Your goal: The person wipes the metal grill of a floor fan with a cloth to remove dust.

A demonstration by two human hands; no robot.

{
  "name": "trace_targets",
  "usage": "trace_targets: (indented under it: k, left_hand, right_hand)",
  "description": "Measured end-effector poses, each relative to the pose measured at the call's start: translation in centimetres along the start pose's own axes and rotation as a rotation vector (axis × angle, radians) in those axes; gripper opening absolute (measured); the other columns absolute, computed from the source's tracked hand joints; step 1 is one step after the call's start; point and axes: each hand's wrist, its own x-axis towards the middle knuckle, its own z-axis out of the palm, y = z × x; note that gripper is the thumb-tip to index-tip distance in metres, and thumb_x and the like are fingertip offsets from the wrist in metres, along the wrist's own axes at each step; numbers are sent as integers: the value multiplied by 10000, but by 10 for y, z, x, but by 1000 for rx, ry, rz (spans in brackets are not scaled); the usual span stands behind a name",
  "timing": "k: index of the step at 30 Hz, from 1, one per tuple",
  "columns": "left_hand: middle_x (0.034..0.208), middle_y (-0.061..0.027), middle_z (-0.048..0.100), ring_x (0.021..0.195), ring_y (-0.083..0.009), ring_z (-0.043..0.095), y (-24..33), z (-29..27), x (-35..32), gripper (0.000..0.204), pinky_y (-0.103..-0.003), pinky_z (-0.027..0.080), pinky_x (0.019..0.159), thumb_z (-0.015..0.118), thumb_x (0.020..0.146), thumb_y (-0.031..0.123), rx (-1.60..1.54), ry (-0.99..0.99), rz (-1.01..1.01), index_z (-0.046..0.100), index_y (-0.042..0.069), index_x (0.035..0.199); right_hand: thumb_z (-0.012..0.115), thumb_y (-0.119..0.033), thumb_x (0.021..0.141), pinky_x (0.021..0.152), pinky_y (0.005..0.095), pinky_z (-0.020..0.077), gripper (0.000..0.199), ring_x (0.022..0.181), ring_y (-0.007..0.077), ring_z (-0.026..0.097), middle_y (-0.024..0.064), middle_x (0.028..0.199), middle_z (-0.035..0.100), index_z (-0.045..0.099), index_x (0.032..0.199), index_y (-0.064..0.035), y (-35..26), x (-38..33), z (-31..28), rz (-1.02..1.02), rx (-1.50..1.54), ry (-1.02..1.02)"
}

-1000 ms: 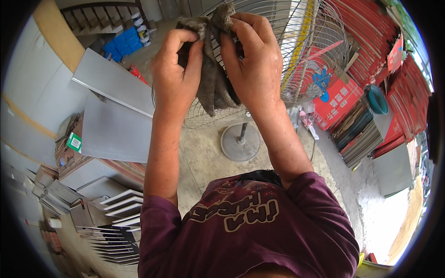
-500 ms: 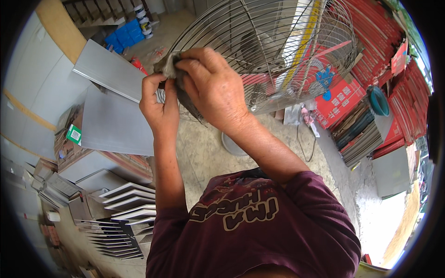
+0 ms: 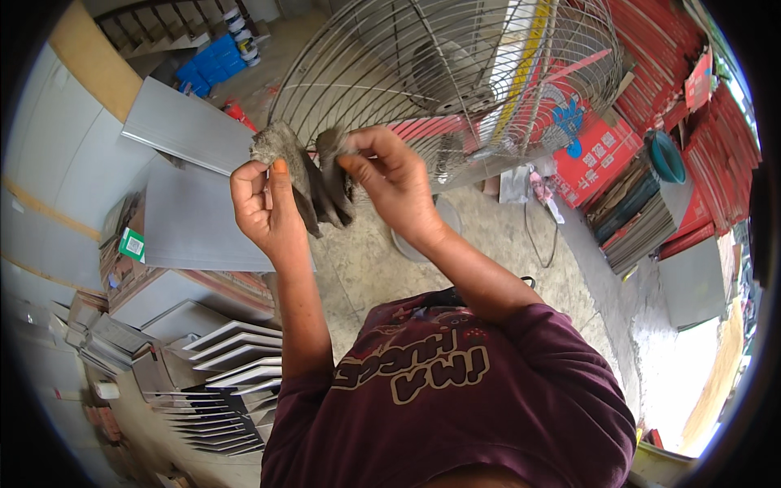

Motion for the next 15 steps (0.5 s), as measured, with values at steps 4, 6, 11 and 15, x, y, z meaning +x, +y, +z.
trace_targets:
  k: [4, 6, 11, 15]
  left_hand:
    - [868, -26, 546, 783, -66, 487, 13, 23, -6, 121, -204, 431, 697, 611, 920, -12, -31, -35, 84, 506, -2, 979]
    - [901, -42, 561, 809, -81, 513, 16, 38, -4, 126, -221, 460, 726, 615, 911, -25, 9, -48, 201, 511, -8, 982]
    - [1026, -95, 612, 879, -145, 576, 10, 74, -8, 181, -272, 479, 801, 648, 866, -42, 90, -158, 330, 554, 2, 1014]
    - [989, -108, 618, 886, -276, 590, -5, 78, -10, 194, -361, 477, 807, 667, 818, -40, 340, -182, 598, 587, 28, 982]
  right_hand:
    - [597, 3, 930, 865, 271, 518, 163, 930, 118, 634, 48, 1009, 674, 592, 1093, -11, -17, 4, -35, 54, 268, 100]
    - [595, 4, 932, 828, 231, 493, 158, 913, 82, 600, 22, 991, 652, 592, 1089, -13, -37, 11, -44, -52, 263, 187]
    - [611, 60, 891, 803, 209, 486, 165, 894, 69, 572, 24, 1052, 588, 582, 1034, -18, -46, 32, -60, -326, 42, 323]
    - [643, 77, 795, 810, 310, 507, 220, 944, 234, 610, 117, 1068, 595, 592, 983, -25, -23, 29, -54, -459, -259, 282]
